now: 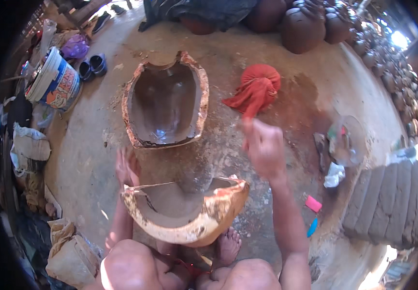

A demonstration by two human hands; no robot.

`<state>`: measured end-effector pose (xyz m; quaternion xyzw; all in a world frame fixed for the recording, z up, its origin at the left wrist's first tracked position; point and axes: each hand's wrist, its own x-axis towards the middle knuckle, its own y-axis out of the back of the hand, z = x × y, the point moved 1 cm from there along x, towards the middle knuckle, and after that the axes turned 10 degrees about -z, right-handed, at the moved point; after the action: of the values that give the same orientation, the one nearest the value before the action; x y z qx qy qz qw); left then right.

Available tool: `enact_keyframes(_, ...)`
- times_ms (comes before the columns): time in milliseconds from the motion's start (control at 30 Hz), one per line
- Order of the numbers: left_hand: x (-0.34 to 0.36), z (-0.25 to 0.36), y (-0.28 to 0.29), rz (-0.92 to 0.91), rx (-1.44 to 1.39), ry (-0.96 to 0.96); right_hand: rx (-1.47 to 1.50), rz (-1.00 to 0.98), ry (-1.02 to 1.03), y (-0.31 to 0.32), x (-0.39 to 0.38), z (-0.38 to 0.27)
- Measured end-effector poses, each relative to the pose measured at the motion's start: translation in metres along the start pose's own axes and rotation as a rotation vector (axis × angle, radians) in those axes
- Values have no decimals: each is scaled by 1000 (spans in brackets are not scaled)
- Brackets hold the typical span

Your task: The person cleans the inside of a large clay mold with a red cloth, then uses a metal blade and a blue plastic tool to scrape and refine a large slab of clay before fitting it inside the mold and smoothing the joints by hand.

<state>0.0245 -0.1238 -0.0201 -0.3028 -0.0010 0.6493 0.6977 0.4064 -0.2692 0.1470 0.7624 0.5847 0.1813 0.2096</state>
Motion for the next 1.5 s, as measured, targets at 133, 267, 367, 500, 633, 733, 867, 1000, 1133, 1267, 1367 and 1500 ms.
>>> enact_keyframes(133, 103, 64, -47, -217, 289, -141, -241, -30, -88, -36, 152, 70)
enact_keyframes(267, 181, 110, -74, -523, 183, 164, -99, -56, -25, -102, 236, 96)
enact_keyframes(367, 163, 94, -90, -433, 178, 262, -15, -30, -108, -112, 232, 106)
enact_keyframes(500, 118, 94, -88, -313, 140, 109, -1, 23, -37, -109, 207, 91)
enact_keyframes(633, 100, 66, -74, -360, 148, -83, 152, 194, 144, -87, 169, 80)
enact_keyframes(733, 79, 43, -70, -564, -26, -125, 217, 263, 214, -67, 134, 83)
enact_keyframes(867, 43, 31, -57, -606, -91, -154, 504, 285, 174, -57, 63, 91)
enact_keyframes(1000, 22, 24, -51, -1098, -549, -102, 327, 268, 158, -54, -2, 98)
enact_keyframes(1133, 10, 3, -15, -1092, -638, -52, 748, 53, 212, -70, -20, 68)
enact_keyframes(1267, 6, -4, 15, -774, -414, 50, 719, -79, 216, -52, -13, 77)
enact_keyframes(1367, -1, 3, -1, -532, -50, -36, 819, -207, 159, -43, 0, 94)
enact_keyframes(1500, -56, 18, -17, -604, 13, -343, 898, -209, 95, -54, -18, 90)
